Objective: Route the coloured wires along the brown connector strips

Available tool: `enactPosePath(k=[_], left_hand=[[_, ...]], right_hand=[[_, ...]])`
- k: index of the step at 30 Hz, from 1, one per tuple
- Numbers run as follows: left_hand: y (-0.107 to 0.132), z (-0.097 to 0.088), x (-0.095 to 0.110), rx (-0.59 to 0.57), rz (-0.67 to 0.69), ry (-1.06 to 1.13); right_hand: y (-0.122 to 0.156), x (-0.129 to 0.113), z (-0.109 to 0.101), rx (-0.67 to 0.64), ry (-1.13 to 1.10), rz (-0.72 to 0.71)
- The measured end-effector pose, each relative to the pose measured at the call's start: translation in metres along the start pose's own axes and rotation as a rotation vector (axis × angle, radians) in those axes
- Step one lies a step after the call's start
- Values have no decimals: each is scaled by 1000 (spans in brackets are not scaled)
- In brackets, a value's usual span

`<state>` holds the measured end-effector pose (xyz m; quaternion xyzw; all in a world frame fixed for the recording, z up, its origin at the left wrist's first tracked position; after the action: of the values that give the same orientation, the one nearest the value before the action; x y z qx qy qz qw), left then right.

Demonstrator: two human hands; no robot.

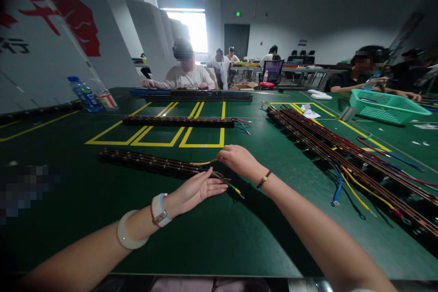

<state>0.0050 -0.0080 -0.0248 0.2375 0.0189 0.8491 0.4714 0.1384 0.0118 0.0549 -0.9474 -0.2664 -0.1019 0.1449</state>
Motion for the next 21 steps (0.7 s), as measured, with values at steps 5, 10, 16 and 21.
enactPosePath(k=[5, 10, 16, 21], left_hand=[[1, 1, 0, 19, -4, -35], [1, 1, 0, 50, -10, -47], [0, -1, -1, 56, -9, -53], [1, 0, 0, 29, -15, -67]], right_hand=[[1, 6, 29, -25, 80, 37], [0, -2, 41, -150, 205, -2], [5, -15, 39, -183, 300, -154], [2, 5, 16, 37, 54, 130]])
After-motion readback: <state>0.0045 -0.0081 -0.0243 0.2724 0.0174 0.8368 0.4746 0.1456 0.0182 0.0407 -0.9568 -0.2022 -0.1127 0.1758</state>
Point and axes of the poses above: each hand's wrist, its own y-axis away from the middle knuckle, its own z-axis out of the palm, x = y × z, the point moved 4 cm from there along -y, towards the middle knuckle, and after that the axes turned 14 degrees about y, right-handed, at the moved point
